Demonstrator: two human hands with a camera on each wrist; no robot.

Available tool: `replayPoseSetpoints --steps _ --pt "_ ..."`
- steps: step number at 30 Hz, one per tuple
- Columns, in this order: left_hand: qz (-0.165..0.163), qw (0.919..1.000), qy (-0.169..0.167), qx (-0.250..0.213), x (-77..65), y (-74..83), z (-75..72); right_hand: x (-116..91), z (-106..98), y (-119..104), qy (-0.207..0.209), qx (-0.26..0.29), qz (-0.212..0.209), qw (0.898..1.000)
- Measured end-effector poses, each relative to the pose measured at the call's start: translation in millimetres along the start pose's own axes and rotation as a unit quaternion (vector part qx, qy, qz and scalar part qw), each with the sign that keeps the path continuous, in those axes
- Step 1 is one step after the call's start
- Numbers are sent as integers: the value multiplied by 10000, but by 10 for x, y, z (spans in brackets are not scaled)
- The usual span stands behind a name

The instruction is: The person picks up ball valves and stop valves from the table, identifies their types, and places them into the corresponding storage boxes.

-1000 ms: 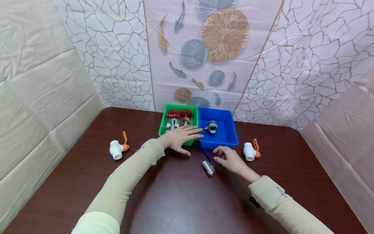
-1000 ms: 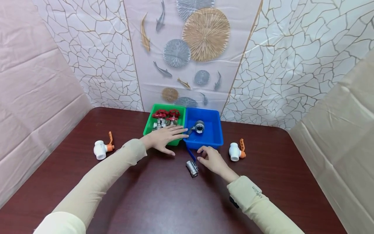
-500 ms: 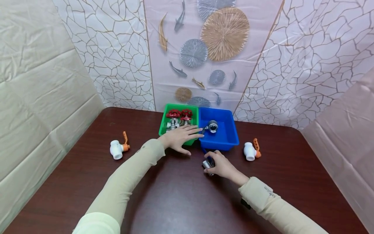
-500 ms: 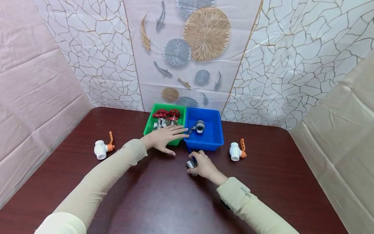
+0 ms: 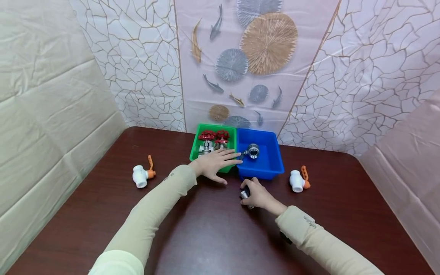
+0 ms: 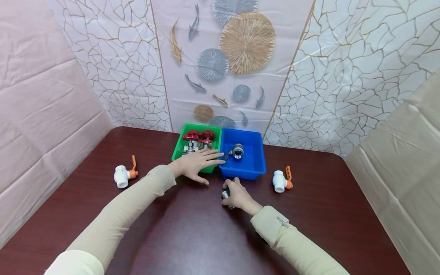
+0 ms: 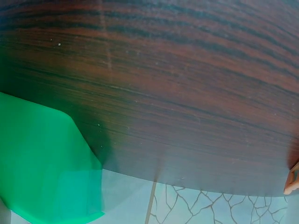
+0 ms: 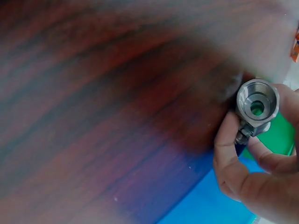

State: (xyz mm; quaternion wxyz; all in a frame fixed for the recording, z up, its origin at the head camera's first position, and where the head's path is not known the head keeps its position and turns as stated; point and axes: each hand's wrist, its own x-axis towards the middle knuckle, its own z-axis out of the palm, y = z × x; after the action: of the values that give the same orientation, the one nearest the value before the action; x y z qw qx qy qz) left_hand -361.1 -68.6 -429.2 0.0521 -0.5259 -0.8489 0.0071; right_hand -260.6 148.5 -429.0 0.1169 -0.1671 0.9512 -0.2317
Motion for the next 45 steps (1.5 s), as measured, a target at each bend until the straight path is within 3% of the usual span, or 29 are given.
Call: replayPoseSetpoints --steps 8,15,20,28,39,45 --pt "-9 9999 23 98 24 -21 29 -3 10 29 214 128 -89 9997" --pt "11 9999 62 126 20 -34 61 -103 19 18 365 92 -557 9977" --pt "55 9998 101 150 34 -19 51 -126 -3 16 293 141 -291 9990" --pt "1 9997 103 206 27 -3 12 -182 -110 -4 250 -18 -188 9995" --pt "-19 9997 156 210 34 -21 59 -266 -283 -73 262 -69 -418 9988" --pt "-103 9996 11 249 20 -24 55 -305 -421 -128 277 -72 -647 9975"
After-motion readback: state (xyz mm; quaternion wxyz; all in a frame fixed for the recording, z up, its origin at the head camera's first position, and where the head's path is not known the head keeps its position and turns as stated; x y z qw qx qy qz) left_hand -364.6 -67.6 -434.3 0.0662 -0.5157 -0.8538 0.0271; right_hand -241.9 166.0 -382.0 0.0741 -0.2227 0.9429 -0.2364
